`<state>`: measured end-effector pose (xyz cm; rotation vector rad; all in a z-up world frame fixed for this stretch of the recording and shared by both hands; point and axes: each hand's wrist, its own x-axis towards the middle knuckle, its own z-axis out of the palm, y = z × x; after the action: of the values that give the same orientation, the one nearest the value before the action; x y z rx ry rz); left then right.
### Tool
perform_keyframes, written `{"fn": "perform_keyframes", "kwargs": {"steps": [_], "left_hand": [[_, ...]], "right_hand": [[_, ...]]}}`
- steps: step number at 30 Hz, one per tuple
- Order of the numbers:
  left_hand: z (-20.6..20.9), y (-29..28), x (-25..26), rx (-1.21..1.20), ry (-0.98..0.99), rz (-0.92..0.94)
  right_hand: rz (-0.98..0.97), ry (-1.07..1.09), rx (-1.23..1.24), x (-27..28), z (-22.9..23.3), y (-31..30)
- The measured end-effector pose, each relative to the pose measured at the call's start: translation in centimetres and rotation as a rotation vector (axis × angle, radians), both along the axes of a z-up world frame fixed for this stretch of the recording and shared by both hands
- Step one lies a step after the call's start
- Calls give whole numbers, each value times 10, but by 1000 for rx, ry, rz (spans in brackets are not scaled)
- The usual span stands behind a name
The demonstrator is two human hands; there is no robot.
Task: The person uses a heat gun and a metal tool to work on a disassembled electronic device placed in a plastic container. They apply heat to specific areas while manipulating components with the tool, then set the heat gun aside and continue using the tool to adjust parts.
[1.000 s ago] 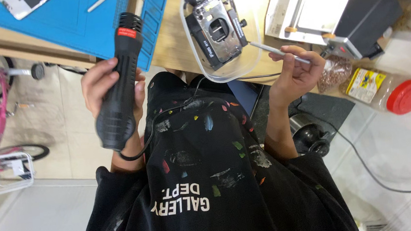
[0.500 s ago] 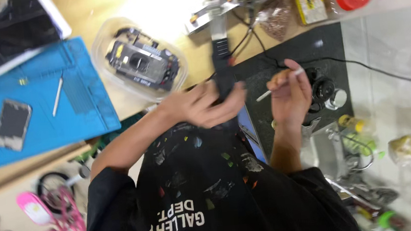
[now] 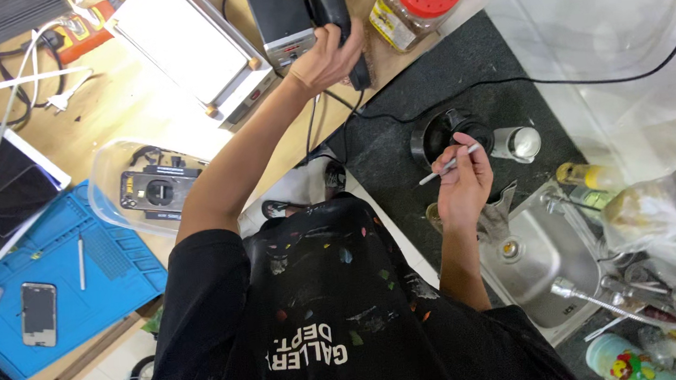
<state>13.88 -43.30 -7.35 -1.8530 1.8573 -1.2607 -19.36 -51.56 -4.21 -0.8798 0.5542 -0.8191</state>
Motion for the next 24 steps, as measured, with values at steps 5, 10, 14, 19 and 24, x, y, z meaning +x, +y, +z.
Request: {"fn": "perform_keyframes", "kwargs": {"steps": [5,10,14,19,24], "left_hand": [[-18,-9,4,127,-34,139],[-17,-16,0,182,-6,326],[-17,-14,-13,216,64,415],[6,-25,-6,278,237,502],[13,-16,-22,379,106,595]], "right_hand": [[90,23,-3,16,8,-23],[177,-19,-14,40,16,-32],[237,0,-13,42,17,-31],[259,-1,-17,48,15,-32],[266,29,-13,45,3,-32]]}}
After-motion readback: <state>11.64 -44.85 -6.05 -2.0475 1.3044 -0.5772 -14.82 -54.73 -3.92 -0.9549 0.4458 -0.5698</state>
